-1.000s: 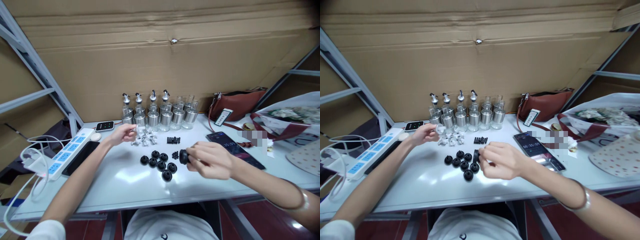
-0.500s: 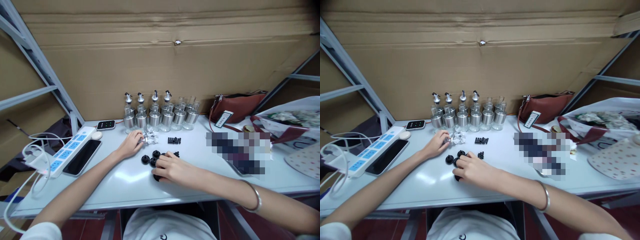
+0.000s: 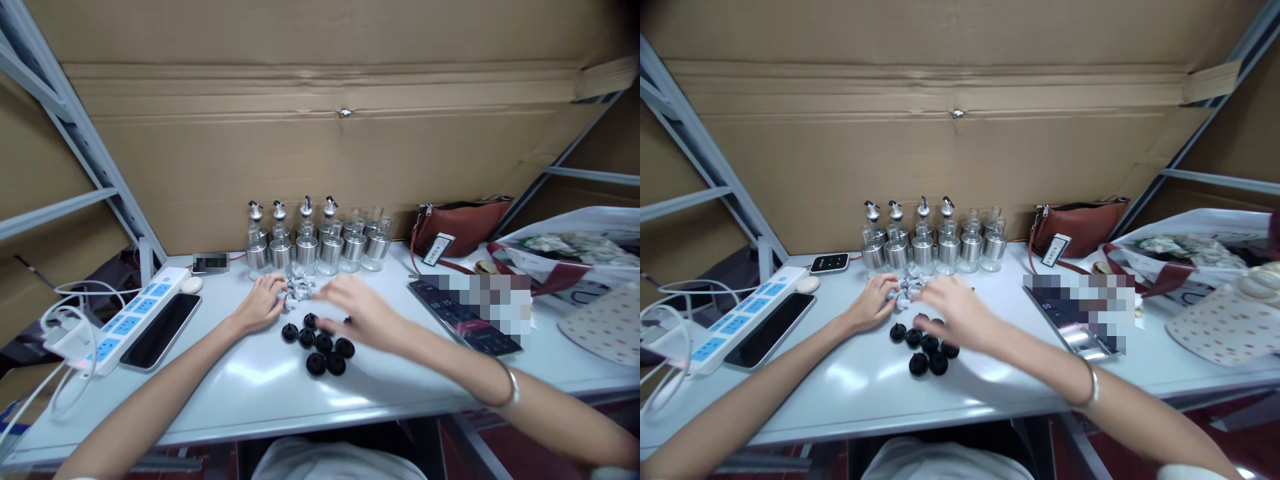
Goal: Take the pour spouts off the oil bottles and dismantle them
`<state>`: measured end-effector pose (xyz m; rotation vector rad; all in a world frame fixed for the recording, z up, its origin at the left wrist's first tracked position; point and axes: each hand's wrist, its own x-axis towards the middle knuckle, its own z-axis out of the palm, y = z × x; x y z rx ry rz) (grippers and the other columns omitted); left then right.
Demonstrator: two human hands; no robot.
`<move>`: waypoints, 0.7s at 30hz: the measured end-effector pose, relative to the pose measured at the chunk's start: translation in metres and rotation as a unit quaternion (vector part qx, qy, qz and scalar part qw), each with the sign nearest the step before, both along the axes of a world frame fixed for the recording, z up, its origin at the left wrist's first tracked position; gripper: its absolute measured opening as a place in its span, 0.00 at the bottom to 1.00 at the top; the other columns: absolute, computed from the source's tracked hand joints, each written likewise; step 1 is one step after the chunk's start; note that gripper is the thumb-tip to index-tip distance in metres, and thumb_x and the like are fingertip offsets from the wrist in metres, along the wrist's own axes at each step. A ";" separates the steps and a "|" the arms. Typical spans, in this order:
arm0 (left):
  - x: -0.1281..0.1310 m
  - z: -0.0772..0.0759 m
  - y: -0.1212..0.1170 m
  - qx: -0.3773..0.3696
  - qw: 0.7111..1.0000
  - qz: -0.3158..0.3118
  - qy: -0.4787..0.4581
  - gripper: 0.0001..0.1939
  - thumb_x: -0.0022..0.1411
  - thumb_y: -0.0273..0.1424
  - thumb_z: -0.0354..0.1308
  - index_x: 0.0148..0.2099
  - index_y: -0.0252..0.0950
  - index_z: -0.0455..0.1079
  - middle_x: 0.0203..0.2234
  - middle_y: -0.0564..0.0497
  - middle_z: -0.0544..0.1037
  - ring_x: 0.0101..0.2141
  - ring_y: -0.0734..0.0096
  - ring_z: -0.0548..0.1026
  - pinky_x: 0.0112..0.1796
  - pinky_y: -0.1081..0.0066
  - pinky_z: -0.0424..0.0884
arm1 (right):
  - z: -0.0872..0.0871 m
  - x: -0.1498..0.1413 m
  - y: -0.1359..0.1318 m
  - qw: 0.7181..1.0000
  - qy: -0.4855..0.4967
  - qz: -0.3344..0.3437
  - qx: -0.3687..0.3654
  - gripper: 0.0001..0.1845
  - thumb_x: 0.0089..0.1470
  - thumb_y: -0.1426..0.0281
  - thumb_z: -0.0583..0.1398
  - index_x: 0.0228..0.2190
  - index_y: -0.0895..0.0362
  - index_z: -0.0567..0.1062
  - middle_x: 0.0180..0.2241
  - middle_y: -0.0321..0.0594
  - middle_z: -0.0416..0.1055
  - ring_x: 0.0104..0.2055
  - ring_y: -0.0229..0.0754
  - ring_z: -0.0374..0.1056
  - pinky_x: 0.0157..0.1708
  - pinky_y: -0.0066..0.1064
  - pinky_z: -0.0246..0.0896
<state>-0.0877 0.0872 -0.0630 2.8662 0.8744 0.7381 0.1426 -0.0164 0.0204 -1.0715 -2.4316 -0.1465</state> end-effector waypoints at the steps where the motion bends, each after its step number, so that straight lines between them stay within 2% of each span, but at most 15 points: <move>1: 0.000 0.000 0.000 0.001 1.000 0.003 -0.003 0.10 0.62 0.27 0.44 0.45 0.35 0.60 0.47 0.40 0.65 0.48 0.57 0.64 0.49 0.55 0.60 | 0.011 0.006 0.019 0.995 0.045 -0.083 0.034 0.09 0.54 0.65 0.61 0.38 0.55 0.74 0.35 0.41 0.73 0.39 0.45 0.66 0.38 0.37 0.58; 2: 0.000 0.000 0.000 0.003 1.000 0.006 -0.005 0.09 0.62 0.27 0.44 0.45 0.34 0.60 0.46 0.40 0.65 0.48 0.57 0.64 0.49 0.55 0.60 | 0.022 0.014 0.041 0.985 0.072 -0.144 0.058 0.07 0.56 0.67 0.59 0.36 0.55 0.74 0.36 0.43 0.73 0.41 0.48 0.65 0.41 0.41 0.57; 4: 0.000 0.001 0.000 0.005 1.000 0.009 -0.010 0.09 0.63 0.27 0.43 0.45 0.34 0.60 0.46 0.40 0.66 0.48 0.58 0.64 0.49 0.55 0.61 | 0.043 0.032 0.087 0.962 0.110 -0.234 0.083 0.11 0.57 0.65 0.56 0.37 0.58 0.74 0.41 0.51 0.70 0.49 0.58 0.60 0.45 0.52 0.53; 7: 0.000 0.001 -0.001 0.008 1.000 0.008 -0.011 0.09 0.63 0.27 0.43 0.44 0.34 0.61 0.45 0.41 0.66 0.48 0.59 0.65 0.49 0.57 0.61 | 0.058 0.054 0.149 0.939 0.124 -0.316 0.050 0.17 0.50 0.60 0.63 0.32 0.63 0.75 0.40 0.57 0.69 0.50 0.66 0.59 0.44 0.59 0.54; 8: 0.000 0.002 -0.001 0.009 1.000 0.008 -0.010 0.09 0.63 0.27 0.43 0.44 0.34 0.61 0.45 0.41 0.67 0.47 0.59 0.65 0.49 0.57 0.61 | 0.058 0.060 0.166 0.937 0.122 -0.327 0.027 0.17 0.50 0.59 0.63 0.31 0.63 0.75 0.38 0.55 0.70 0.48 0.64 0.61 0.43 0.58 0.57; 10: 0.000 0.002 -0.001 0.009 1.000 0.006 -0.007 0.10 0.63 0.27 0.42 0.44 0.35 0.61 0.45 0.41 0.67 0.47 0.59 0.65 0.49 0.58 0.62 | 0.053 0.066 0.190 0.936 0.117 -0.332 -0.008 0.16 0.55 0.61 0.61 0.37 0.62 0.74 0.41 0.47 0.70 0.46 0.52 0.66 0.44 0.49 0.62; 12: 0.000 0.002 -0.001 0.009 1.000 0.005 -0.004 0.10 0.64 0.27 0.42 0.45 0.34 0.62 0.45 0.41 0.67 0.48 0.59 0.65 0.48 0.58 0.62 | 0.044 0.068 0.204 0.938 0.115 -0.325 -0.030 0.15 0.61 0.63 0.56 0.44 0.60 0.71 0.44 0.43 0.69 0.44 0.44 0.68 0.43 0.42 0.66; 16: 0.000 0.002 -0.002 0.007 1.000 0.005 -0.004 0.10 0.65 0.29 0.43 0.44 0.34 0.62 0.45 0.41 0.67 0.47 0.59 0.66 0.48 0.58 0.62 | 0.035 0.067 0.212 0.943 0.127 -0.306 -0.034 0.15 0.61 0.65 0.55 0.47 0.59 0.69 0.46 0.43 0.69 0.44 0.43 0.69 0.42 0.41 0.67; 19: 0.001 0.002 -0.002 0.003 1.000 0.005 -0.011 0.10 0.65 0.29 0.43 0.44 0.34 0.63 0.45 0.42 0.68 0.46 0.59 0.66 0.48 0.57 0.62 | 0.042 0.069 0.208 0.944 0.153 -0.293 0.002 0.15 0.60 0.63 0.57 0.43 0.60 0.71 0.42 0.43 0.70 0.41 0.43 0.69 0.40 0.41 0.67; 21: 0.001 0.002 -0.001 0.000 1.000 0.004 -0.018 0.09 0.65 0.30 0.43 0.43 0.34 0.63 0.43 0.42 0.69 0.45 0.59 0.66 0.47 0.58 0.63 | 0.052 0.070 0.198 0.942 0.176 -0.284 0.043 0.17 0.59 0.60 0.56 0.39 0.62 0.72 0.40 0.47 0.69 0.42 0.47 0.68 0.41 0.43 0.65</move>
